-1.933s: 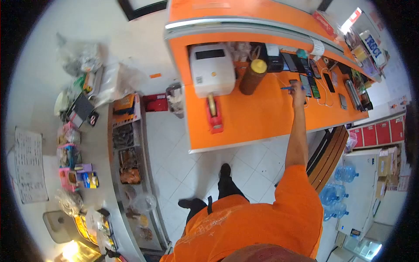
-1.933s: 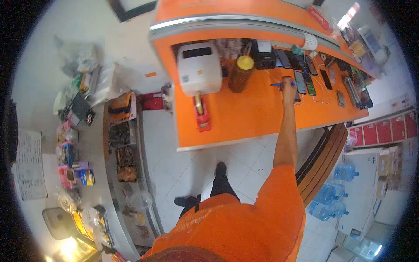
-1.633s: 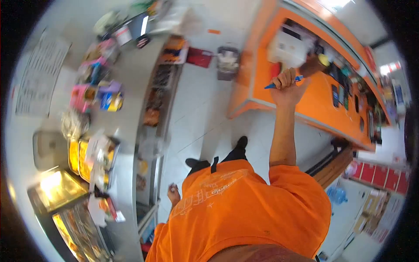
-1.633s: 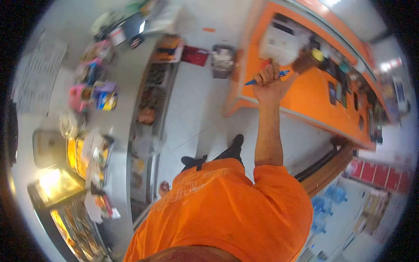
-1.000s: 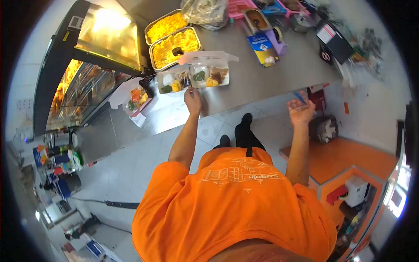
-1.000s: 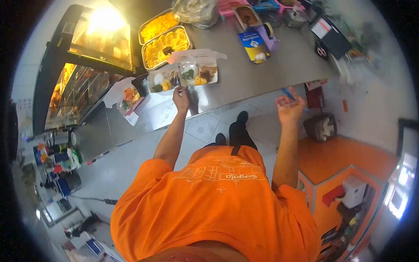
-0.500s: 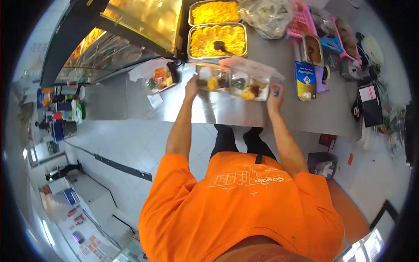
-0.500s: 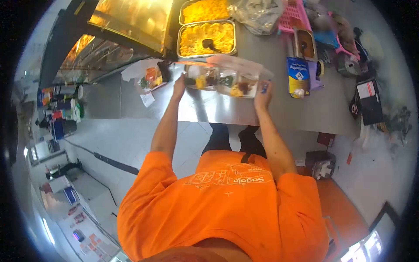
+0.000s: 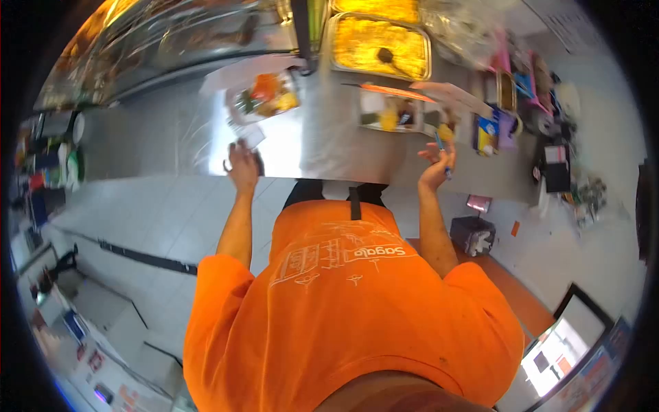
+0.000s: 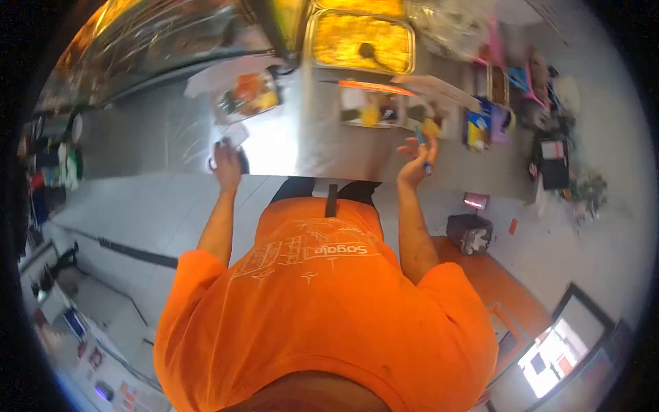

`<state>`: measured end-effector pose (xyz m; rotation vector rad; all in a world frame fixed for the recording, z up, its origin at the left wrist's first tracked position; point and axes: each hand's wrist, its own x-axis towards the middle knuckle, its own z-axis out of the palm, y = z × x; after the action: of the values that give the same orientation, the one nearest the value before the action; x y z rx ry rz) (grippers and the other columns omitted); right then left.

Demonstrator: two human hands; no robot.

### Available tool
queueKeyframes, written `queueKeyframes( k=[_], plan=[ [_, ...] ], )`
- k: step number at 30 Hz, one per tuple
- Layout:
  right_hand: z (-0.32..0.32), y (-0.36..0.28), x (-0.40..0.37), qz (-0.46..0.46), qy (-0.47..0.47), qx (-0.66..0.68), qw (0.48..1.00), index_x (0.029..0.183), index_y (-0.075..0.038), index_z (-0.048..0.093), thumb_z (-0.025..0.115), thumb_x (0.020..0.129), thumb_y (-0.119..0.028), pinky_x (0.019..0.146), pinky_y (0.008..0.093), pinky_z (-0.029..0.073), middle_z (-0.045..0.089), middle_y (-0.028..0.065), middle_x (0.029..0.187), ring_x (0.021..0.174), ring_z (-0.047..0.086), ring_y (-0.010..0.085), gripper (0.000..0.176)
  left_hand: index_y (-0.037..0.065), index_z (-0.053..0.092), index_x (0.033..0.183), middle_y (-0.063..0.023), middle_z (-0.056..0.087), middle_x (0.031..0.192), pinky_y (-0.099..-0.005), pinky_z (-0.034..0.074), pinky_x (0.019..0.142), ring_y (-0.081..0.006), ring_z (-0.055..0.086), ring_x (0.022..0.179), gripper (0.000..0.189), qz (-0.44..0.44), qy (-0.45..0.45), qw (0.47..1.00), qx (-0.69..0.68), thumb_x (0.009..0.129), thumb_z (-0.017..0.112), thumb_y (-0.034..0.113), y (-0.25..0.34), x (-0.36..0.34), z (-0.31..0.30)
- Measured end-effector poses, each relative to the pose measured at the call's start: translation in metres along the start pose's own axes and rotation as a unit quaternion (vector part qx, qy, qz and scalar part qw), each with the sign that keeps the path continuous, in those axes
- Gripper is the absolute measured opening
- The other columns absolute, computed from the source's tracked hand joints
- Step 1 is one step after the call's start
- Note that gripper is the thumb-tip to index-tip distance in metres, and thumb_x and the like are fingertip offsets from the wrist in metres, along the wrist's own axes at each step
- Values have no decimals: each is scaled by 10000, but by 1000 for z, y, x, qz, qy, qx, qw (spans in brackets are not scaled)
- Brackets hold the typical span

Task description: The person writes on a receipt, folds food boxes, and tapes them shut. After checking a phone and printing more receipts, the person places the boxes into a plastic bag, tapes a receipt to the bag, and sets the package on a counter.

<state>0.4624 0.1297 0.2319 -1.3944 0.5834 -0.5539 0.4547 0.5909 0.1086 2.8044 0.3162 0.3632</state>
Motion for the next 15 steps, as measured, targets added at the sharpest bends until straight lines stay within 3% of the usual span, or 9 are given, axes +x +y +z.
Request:
queueKeyframes(
  k=[2, 4, 6, 8, 11, 15],
  plan=[
    [59, 18, -56, -49, -159, -54, 985, 1153, -12, 621, 495, 953, -155, 574, 261, 512, 654, 88, 825, 635, 628, 155, 276, 133, 513, 1350, -71, 546, 1326, -632, 243, 1048, -271, 383, 1348, 467, 27, -61, 997, 43, 944, 518, 363, -20, -7, -5],
    [116, 32, -108, -7, -329, -75, 941, 1093, -7, 652, 548, 956, -117, 603, 255, 508, 651, 60, 778, 668, 626, 126, 205, 195, 540, 1336, -19, 553, 1322, -670, 204, 1040, -237, 376, 1352, 431, 7, -88, 996, 30, 943, 524, 371, -11, -7, -17],
    [163, 68, -143, 149, -418, -73, 893, 995, 5, 674, 573, 968, -148, 620, 256, 503, 652, 38, 733, 675, 623, 104, 185, 213, 572, 1294, 14, 562, 1304, -659, 209, 1029, -219, 401, 1322, 388, -12, -109, 994, 2, 926, 570, 335, -9, 1, -23],
    [219, 69, -165, 101, -460, -120, 874, 899, 5, 663, 595, 949, -138, 618, 281, 503, 656, 37, 718, 672, 625, 97, 166, 220, 594, 1250, 21, 560, 1290, -636, 239, 992, -223, 429, 1269, 386, -28, -133, 990, -41, 878, 651, 305, -19, 11, -25],
    [275, 113, -183, -23, -445, -104, 889, 855, -3, 633, 616, 926, -121, 590, 301, 493, 660, 61, 696, 638, 640, 120, 139, 228, 587, 1264, 15, 526, 1320, -629, 243, 980, -230, 420, 1261, 433, -46, -88, 992, -72, 855, 670, 346, -26, 26, -26],
    [305, 144, -182, -54, -467, -141, 871, 833, -17, 607, 628, 901, -96, 557, 331, 480, 631, 130, 650, 594, 661, 204, 106, 248, 558, 1312, 13, 474, 1364, -651, 239, 982, -233, 390, 1270, 528, -1, -131, 991, -31, 829, 685, 420, -37, 36, -36]
  ],
)
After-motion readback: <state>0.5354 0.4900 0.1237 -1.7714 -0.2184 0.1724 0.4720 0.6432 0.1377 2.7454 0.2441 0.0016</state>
